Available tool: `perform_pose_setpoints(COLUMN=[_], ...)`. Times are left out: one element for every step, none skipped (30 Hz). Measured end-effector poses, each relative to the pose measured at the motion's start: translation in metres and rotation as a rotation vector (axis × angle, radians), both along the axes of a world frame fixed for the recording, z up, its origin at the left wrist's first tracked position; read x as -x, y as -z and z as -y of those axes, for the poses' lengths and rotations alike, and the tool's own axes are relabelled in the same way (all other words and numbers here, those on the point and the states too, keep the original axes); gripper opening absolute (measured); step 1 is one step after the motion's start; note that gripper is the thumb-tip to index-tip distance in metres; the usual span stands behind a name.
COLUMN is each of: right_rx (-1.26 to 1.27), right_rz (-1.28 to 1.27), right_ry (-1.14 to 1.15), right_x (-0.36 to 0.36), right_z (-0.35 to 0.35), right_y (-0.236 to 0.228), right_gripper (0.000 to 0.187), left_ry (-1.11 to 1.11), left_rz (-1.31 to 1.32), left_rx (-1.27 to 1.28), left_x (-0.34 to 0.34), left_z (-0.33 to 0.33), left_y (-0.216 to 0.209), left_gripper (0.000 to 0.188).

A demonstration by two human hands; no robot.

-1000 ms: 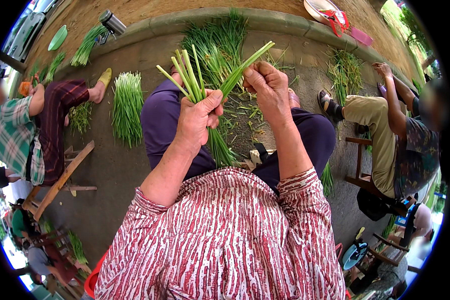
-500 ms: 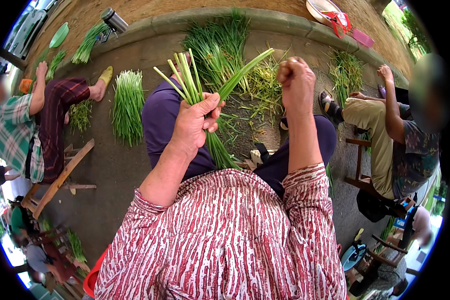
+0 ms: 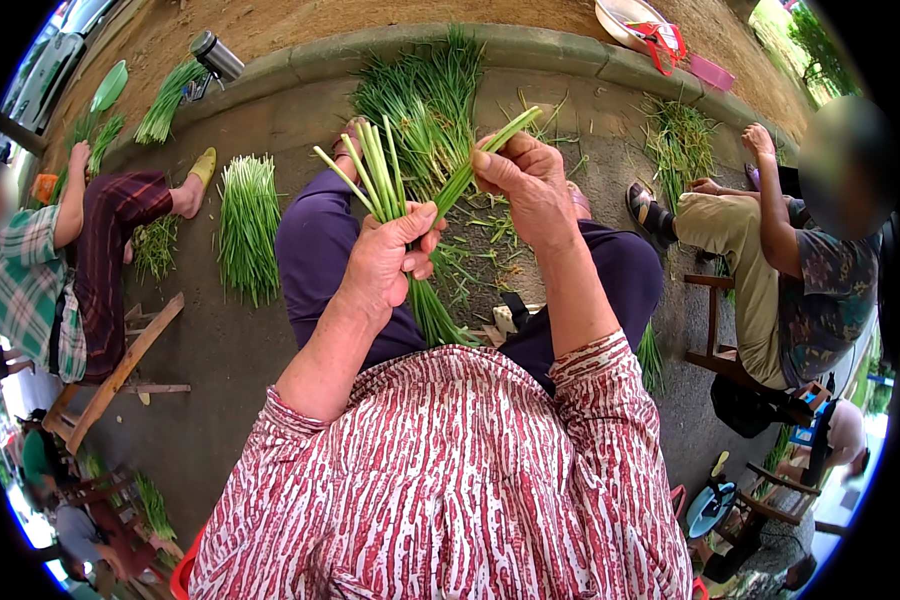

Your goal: The person sorts and cleans green onions by hand, removing yellowed or damaged outer layers from individual stalks and grouping the cleaned ones together while sitting with other people.

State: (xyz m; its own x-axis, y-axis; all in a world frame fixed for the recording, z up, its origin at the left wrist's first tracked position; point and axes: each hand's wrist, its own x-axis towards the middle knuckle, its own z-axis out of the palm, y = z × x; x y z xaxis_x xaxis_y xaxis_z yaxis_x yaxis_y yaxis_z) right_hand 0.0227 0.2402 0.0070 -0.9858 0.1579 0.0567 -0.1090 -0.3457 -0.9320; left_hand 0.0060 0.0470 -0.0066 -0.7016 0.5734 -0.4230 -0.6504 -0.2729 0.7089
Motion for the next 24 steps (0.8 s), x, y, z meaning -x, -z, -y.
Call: perform_pose_setpoints(right_rx=[-0.021, -0.065, -0.111, -0.157, -0.189, -0.22, -0.251, -0.308, -0.365, -0.422, -0.478, -0.535, -0.592, -0.637, -0.686, -0.732, -0.767, -0.679, -0.592, -0.79, -0.531, -0.276, -0.419, -0.56], right_rz=[-0.034, -0.031, -0.028, -0.026, -0.024, -0.019, -0.014, -0.013, -0.012, -0.012, 0.004, 0.02, 0.035, 0.063, 0.095, 0.126, 0.143, 0.14, 0.135, 0.067, 0.107, 0.145, 0.236, 0.328], right_ry=[0.029, 0.054, 0.078, 0.101, 0.131, 0.161, 0.19, 0.225, 0.26, 0.294, 0.339, 0.385, 0.43, 0.481, 0.539, 0.591, 0.637, 0.722, 0.805, 0.87, 0.816, 0.754, 0.697, 0.631], right_x=[0.003, 0.002, 0.002, 0.002, 0.002, 0.002, 0.002, 0.001, 0.001, 0.001, 0.001, 0.002, 0.002, 0.006, 0.012, 0.017, 0.019, 0.025, 0.03, 0.029, 0.024, 0.021, 0.016, 0.008], right_z=[0.001, 0.0, -0.002, -0.003, -0.004, -0.005, -0.005, -0.004, -0.003, -0.001, 0.001, 0.003, 0.004, -0.001, -0.011, -0.021, -0.036, -0.055, -0.076, -0.097, -0.104, -0.108, -0.108, -0.101], right_y=[0.001, 0.003, 0.005, 0.007, 0.009, 0.012, 0.013, 0.013, 0.013, 0.012, 0.011, 0.009, 0.007, 0.014, 0.026, 0.031, 0.033, 0.042, 0.051, 0.052, 0.046, 0.043, 0.042, 0.036], right_gripper=[0.015, 0.015, 0.015, 0.016, 0.017, 0.018, 0.02, 0.021, 0.023, 0.025, 0.025, 0.026, 0.027, 0.029, 0.03, 0.032, 0.034, 0.033, 0.033, 0.032, 0.029, 0.027, 0.02, 0.014], left_ry=[0.018, 0.035, 0.05, 0.022, -0.005, -0.033, -0.057, -0.082, -0.107, -0.114, -0.122, -0.13, -0.129, -0.099, -0.063, -0.032, -0.026, -0.04, -0.053, -0.066, -0.072, -0.08, -0.087, -0.096], left_rz=[0.002, 0.003, 0.004, -0.046, -0.096, -0.144, -0.218, -0.293, -0.368, -0.381, -0.394, -0.407, -0.407, -0.382, -0.355, -0.328, -0.313, -0.285, -0.257, -0.23, -0.199, -0.194, -0.19, -0.183], left_rx=[0.005, 0.009, 0.012, 0.015, 0.017, 0.021, 0.072, 0.124, 0.176, 0.16, 0.144, 0.127, 0.117, 0.113, 0.105, 0.1, 0.106, 0.103, 0.096, 0.09, 0.089, 0.08, 0.07, 0.062], left_x=[-0.001, -0.002, -0.003, -0.004, -0.005, -0.007, -0.008, -0.009, -0.01, -0.011, -0.011, -0.012, -0.015, -0.015, -0.015, -0.015, -0.017, -0.019, -0.02, -0.019, -0.019, -0.017, -0.016, -0.015], left_z=[0.0, -0.001, -0.002, -0.003, -0.005, -0.008, -0.011, -0.014, -0.016, -0.018, -0.019, -0.021, -0.022, -0.02, -0.018, -0.016, -0.014, -0.012, -0.009, -0.006, -0.004, -0.002, -0.001, 0.0], left_y=[-0.001, -0.002, -0.003, -0.005, -0.007, -0.008, -0.007, -0.006, -0.005, -0.002, 0.004, 0.008, 0.011, 0.011, 0.011, 0.01, 0.008, 0.007, 0.007, 0.006, 0.005, 0.006, 0.008, 0.008], left_gripper=[0.02, 0.02, 0.021, 0.02, 0.02, 0.02, 0.019, 0.019, 0.018, 0.018, 0.017, 0.017, 0.016, 0.016, 0.016, 0.016, 0.017, 0.017, 0.017, 0.017, 0.018, 0.018, 0.018, 0.018])
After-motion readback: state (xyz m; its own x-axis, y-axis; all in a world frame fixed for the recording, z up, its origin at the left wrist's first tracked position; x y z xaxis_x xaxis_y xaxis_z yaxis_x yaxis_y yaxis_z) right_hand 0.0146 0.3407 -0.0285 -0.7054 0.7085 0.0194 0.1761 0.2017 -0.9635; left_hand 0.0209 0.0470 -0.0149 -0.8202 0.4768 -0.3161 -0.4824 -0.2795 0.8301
